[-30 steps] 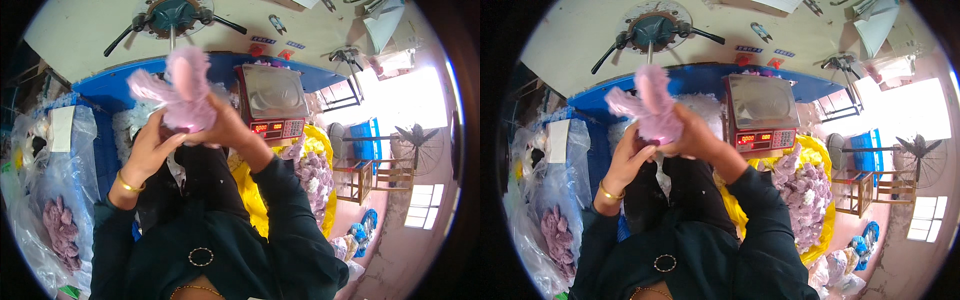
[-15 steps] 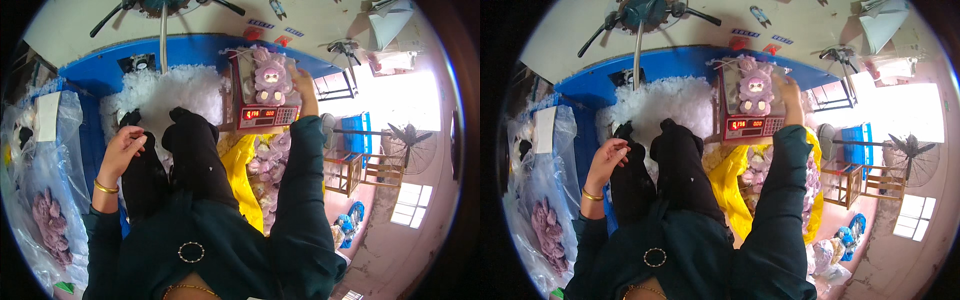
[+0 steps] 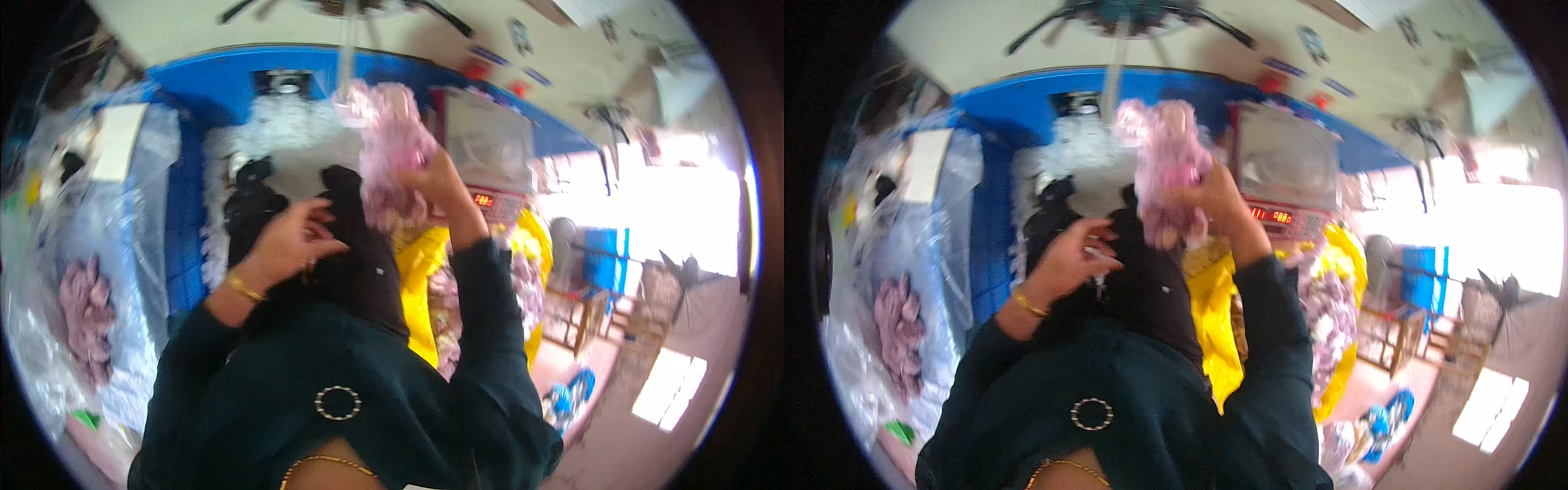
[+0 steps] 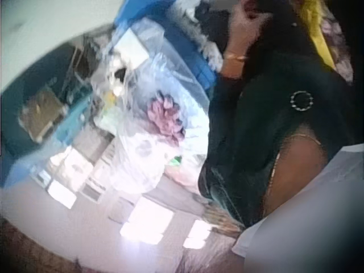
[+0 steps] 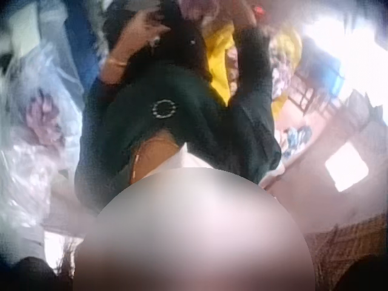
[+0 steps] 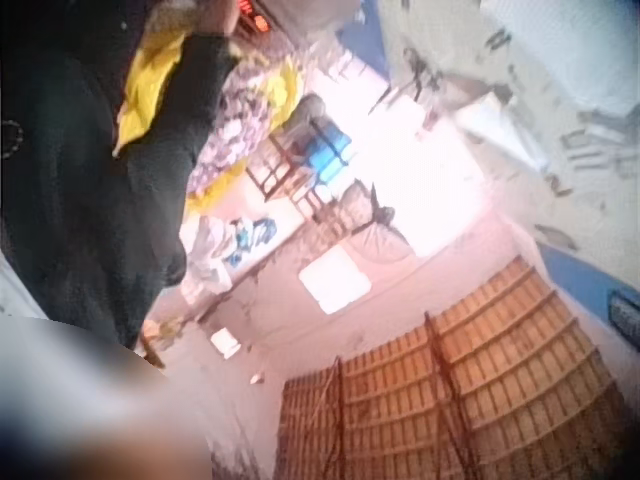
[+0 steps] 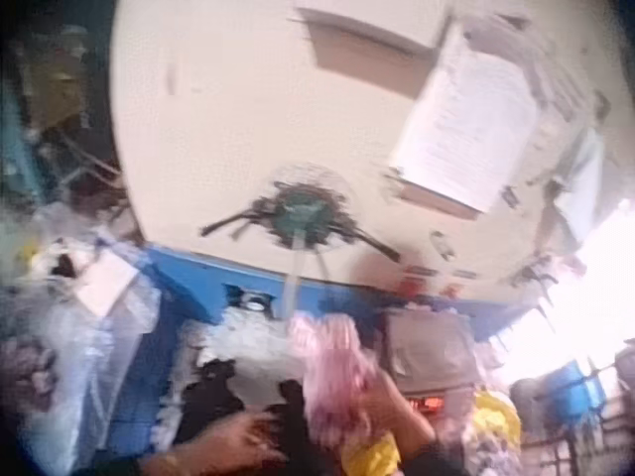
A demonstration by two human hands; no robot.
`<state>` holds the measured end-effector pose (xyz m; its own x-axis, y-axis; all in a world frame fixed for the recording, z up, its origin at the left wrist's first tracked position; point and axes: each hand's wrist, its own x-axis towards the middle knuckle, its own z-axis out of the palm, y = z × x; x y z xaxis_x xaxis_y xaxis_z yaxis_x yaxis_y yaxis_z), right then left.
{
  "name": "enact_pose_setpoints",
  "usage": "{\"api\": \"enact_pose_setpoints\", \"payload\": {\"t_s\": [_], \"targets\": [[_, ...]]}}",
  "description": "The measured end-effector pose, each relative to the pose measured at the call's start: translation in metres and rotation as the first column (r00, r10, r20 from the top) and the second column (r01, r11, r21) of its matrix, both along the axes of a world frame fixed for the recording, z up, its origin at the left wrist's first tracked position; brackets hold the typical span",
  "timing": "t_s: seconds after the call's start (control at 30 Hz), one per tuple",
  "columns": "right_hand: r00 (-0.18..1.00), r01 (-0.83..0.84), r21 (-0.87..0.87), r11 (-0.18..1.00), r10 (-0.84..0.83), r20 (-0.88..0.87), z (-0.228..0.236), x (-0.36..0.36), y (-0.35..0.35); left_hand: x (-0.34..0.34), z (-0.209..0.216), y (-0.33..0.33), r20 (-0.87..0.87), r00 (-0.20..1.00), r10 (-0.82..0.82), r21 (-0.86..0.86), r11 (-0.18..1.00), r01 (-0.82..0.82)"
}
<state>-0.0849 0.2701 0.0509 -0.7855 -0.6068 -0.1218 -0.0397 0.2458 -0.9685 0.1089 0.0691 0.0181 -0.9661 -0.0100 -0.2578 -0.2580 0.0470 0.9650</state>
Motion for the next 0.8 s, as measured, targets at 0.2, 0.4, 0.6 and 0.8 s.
{"api": "enact_pose_setpoints", "payload": {"t_s": [0.2, 0.4, 0.6, 0.8], "targets": [[0.989, 0.077, -0.376, 0.923, -0.117, -0.087, 0.048, 0.071, -0.059, -0.024, 0.021, 0.032, -0.219, 0.899, 0.378, 0.438, 0.862, -0.256], [0.887, 0.211, -0.43, 0.878, -0.357, -0.294, 0.068, -0.008, -0.128, -0.108, 0.064, -0.01, -0.331, 0.836, 0.438, 0.377, 0.873, -0.308], [0.968, 0.227, -0.55, 0.804, -0.25, 0.035, 0.05, 0.002, -0.121, -0.084, 0.056, 0.009, -0.384, 0.816, 0.433, 0.253, 0.899, -0.359], [0.989, 0.127, -0.496, 0.859, -0.146, 0.001, 0.047, -0.064, -0.116, -0.134, 0.071, -0.002, -0.507, 0.76, 0.406, 0.043, 0.893, -0.449]]}}
